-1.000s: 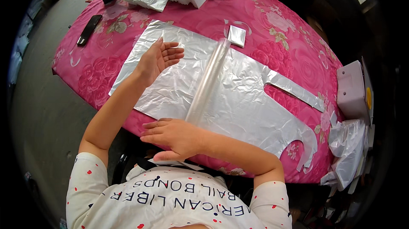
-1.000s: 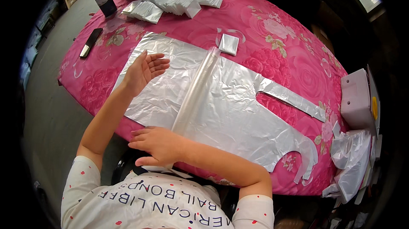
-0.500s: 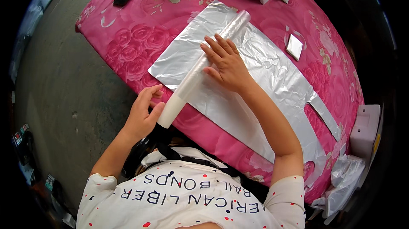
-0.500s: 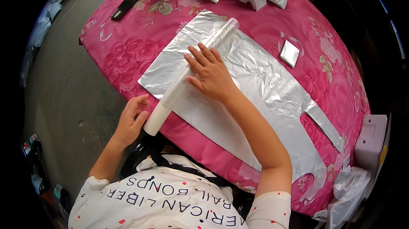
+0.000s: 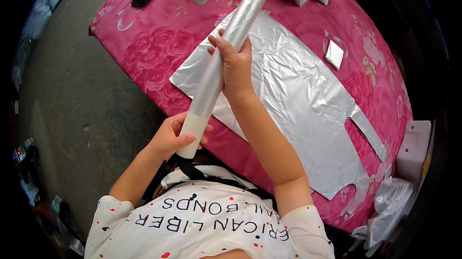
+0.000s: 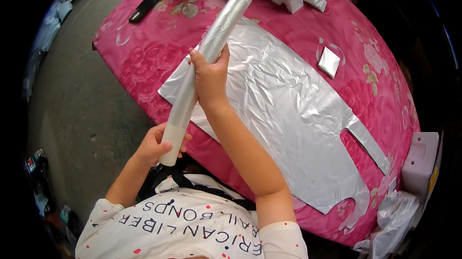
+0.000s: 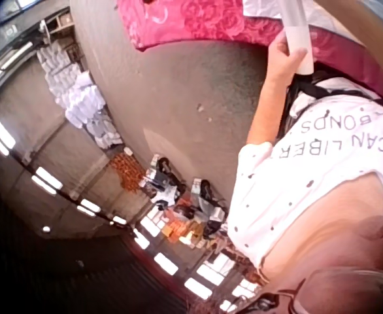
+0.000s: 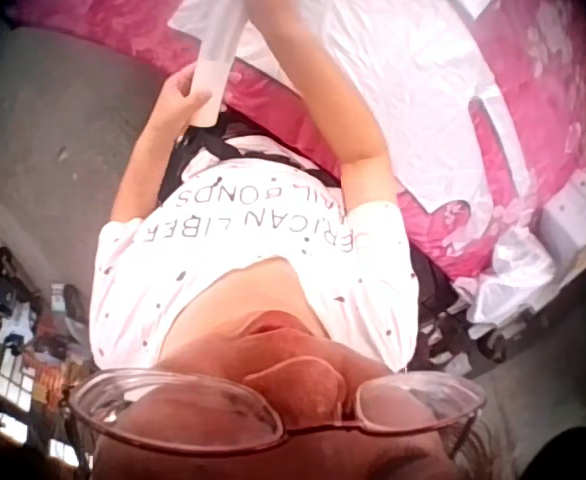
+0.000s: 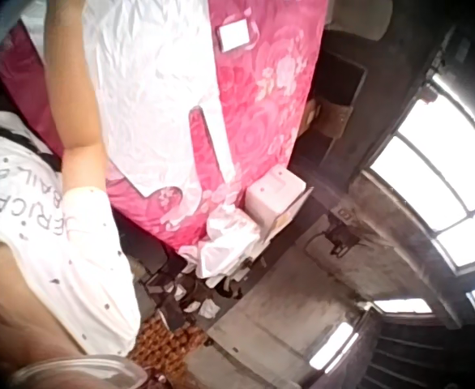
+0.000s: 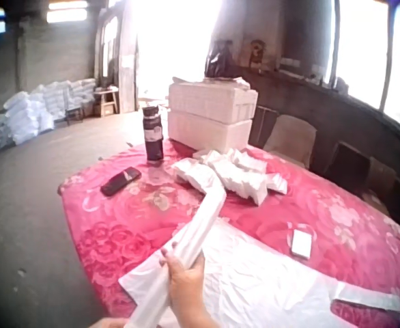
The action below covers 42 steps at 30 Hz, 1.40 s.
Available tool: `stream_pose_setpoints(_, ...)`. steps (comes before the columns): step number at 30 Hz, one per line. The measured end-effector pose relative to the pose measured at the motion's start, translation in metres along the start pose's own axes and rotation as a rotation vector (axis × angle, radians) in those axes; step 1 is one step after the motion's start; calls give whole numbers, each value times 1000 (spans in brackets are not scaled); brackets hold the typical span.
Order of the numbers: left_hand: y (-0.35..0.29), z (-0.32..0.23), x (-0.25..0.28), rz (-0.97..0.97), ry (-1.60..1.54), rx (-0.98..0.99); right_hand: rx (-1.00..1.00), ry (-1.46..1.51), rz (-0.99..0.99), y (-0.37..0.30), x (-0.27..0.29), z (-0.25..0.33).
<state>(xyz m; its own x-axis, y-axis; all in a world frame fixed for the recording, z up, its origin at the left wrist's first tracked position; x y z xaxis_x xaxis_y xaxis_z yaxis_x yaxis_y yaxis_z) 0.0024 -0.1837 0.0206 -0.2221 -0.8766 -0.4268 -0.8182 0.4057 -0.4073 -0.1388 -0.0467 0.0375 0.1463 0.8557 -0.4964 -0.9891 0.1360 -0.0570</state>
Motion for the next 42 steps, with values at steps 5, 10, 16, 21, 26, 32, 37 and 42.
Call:
stream_pose_setpoints(5, 2, 13, -43, 616, -737, 210, -296, 326, 138, -22, 5, 42)
stream_pose_setpoints(10, 24, 22, -48, 419, 14, 172, -134, 14, -81, -40, 56, 80)
stream_pose_setpoints(16, 30, 30, -91, 382, 225, 339, -59, 39, -292, -84, 115, 82)
stream_pose_setpoints(21, 47, 55, -110, 231, 545, 15, -53, 5, -383, -103, 138, 62)
stream_pose_setpoints(26, 30, 52, -100, 276, 533, 225, -169, 220, -421, -96, 182, 71)
stream_pose_setpoints(32, -2, 59, -65, 275, 482, 500, -70, 81, -534, -73, 274, 112)
stream_pose_setpoints(37, -8, 56, -50, 330, 444, 589, -149, -333, -460, -78, 285, 127)
stream_pose_setpoints(42, -11, 54, -47, 382, 463, 588, -357, -448, -234, -79, 273, 117)
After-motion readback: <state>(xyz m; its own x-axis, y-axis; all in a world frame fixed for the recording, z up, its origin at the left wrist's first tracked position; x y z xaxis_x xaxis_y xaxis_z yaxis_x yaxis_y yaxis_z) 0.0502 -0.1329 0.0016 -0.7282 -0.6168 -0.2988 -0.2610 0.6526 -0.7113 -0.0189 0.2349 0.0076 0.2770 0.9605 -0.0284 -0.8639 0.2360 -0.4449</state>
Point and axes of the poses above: each hand's wrist, its own y-axis towards the middle knuckle, its own x-axis out of the back of the hand, z = x × y, the point moved 4 cm from there along y, towards the middle knuckle, and after that the axes turned 3 degrees about -z, right-handed, at the moved point
